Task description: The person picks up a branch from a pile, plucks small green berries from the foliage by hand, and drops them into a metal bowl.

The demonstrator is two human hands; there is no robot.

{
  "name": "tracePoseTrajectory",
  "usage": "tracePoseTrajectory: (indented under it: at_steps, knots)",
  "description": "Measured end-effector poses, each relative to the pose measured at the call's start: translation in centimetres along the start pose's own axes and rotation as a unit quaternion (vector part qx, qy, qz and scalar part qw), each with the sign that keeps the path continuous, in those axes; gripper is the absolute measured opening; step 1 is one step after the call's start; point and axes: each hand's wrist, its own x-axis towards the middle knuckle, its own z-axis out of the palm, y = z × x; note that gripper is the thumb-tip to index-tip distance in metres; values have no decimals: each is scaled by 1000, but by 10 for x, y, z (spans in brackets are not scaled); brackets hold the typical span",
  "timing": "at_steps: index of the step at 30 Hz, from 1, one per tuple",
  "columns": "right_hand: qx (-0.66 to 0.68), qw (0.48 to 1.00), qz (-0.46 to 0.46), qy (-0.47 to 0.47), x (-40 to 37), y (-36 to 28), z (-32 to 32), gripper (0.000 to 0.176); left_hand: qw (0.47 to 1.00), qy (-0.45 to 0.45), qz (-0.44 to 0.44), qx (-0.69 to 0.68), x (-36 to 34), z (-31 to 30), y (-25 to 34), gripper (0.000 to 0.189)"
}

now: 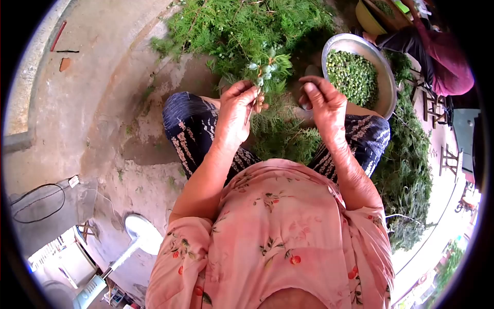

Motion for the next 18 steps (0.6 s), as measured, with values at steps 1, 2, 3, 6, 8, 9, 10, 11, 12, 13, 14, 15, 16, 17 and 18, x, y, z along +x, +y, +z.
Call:
tracePoseTrajectory:
  at_steps: [1,2,3,6,8,9,10,11,12,13,14,15,16,17,18]
  knots:
    - [36,998,-50,11,3,3,-4,15,1000,-3,0,1,-4,4,-2,13]
    - [30,998,-50,20,0,1,-6,19,1000,-16,-12,-13,-11,7,-4,13]
    - [42,993,-105,20,0,2,-1,24,999,-29,-25,-28,-16,11,-7,14]
    - [-23,982,-189,-9,-2,8,9,45,999,5,-27,25,-29,29,-11,15]
    - [-121,970,-210,-15,-8,1,11,65,997,3,-7,82,-35,36,-10,14]
    - [-172,952,-254,-3,-9,2,15,70,995,-24,11,101,-39,36,-11,12]
    - [-200,948,-248,8,-11,5,18,76,994,-11,27,109,-41,37,-16,11]
    - [-204,944,-260,23,-13,4,22,72,992,1,47,117,-42,40,-20,11]
    - [-209,941,-263,37,-13,4,24,69,992,-1,49,115,-44,42,-21,11]
    - [-214,939,-264,52,-14,6,27,66,991,-14,54,125,-47,43,-22,10]
    - [-215,938,-266,53,-17,7,30,66,989,-27,59,136,-51,43,-23,9]
    - [-212,942,-252,67,-19,8,32,58,989,-28,60,136,-52,43,-23,9]
    - [-209,945,-238,80,-22,8,33,51,982,-21,63,176,-55,43,-25,10]
    - [-208,945,-238,78,-24,10,34,51,974,-13,65,216,-57,41,-26,12]
    - [-189,947,-244,93,-27,11,36,42,969,-9,86,230,-59,38,-30,10]
